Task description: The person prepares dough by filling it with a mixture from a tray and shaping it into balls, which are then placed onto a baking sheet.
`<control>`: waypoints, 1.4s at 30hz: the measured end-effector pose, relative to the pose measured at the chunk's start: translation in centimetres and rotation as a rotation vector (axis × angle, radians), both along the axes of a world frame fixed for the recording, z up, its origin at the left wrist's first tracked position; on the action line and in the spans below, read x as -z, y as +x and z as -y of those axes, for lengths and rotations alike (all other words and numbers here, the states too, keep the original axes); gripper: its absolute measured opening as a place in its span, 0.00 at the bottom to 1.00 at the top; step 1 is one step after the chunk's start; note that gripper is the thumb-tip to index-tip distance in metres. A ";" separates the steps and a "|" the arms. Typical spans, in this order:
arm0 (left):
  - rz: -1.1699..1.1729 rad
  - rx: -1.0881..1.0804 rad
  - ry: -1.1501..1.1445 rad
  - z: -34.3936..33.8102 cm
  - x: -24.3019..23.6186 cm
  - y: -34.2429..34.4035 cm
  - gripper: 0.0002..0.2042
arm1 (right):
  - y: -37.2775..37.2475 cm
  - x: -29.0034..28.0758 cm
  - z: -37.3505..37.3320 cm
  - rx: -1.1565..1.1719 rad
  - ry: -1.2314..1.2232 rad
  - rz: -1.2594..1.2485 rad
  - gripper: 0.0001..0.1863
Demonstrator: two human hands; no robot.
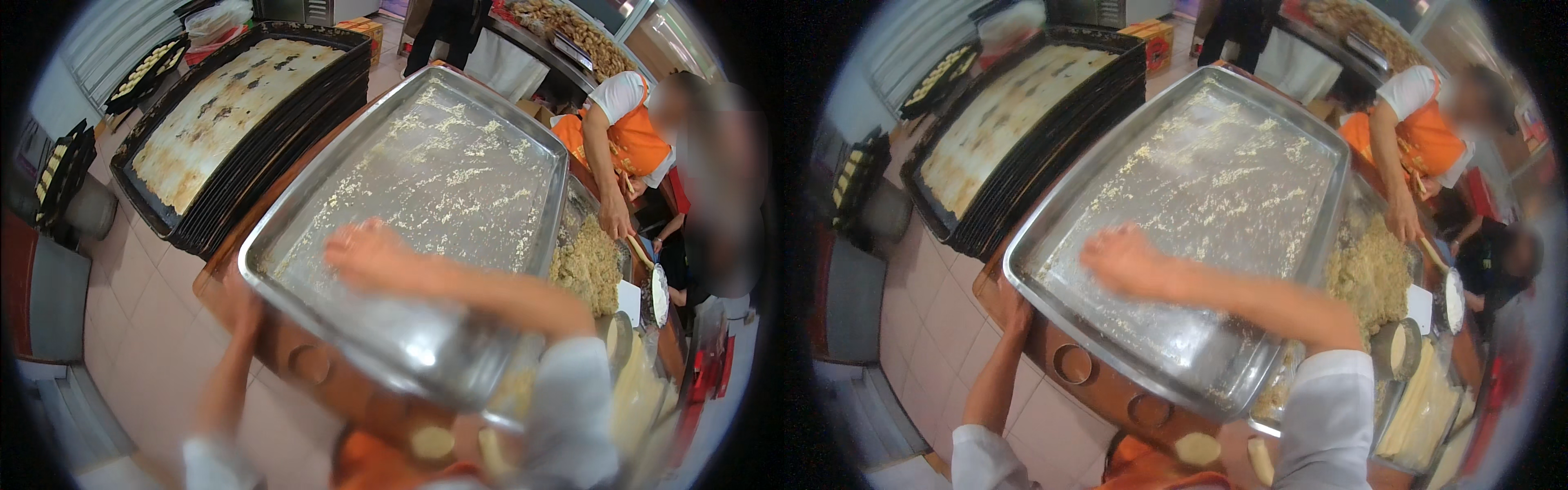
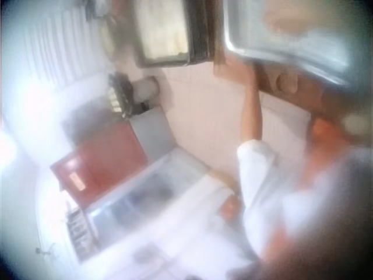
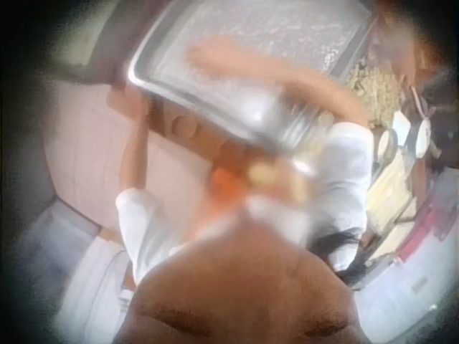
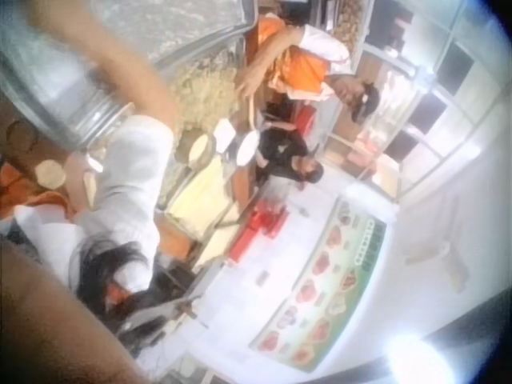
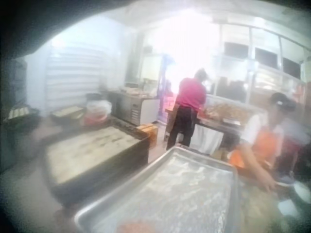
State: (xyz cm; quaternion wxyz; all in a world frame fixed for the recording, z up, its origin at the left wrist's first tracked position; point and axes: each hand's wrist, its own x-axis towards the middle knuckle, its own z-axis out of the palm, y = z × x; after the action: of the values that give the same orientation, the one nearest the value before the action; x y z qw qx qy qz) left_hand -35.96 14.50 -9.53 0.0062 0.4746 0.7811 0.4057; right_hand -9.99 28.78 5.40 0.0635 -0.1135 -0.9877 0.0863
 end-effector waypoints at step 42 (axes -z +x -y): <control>0.303 -0.045 0.074 1.0 -11.8 7.7 0.16 | 19.7 -4.6 10.2 0.378 -0.195 -0.021 0.10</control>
State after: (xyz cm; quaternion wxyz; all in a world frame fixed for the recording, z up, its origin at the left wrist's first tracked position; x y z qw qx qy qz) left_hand -28.30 13.45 2.25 0.0971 0.3901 0.7662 0.5013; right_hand 9.72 18.61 9.99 0.0775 -0.3015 -0.9352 0.1691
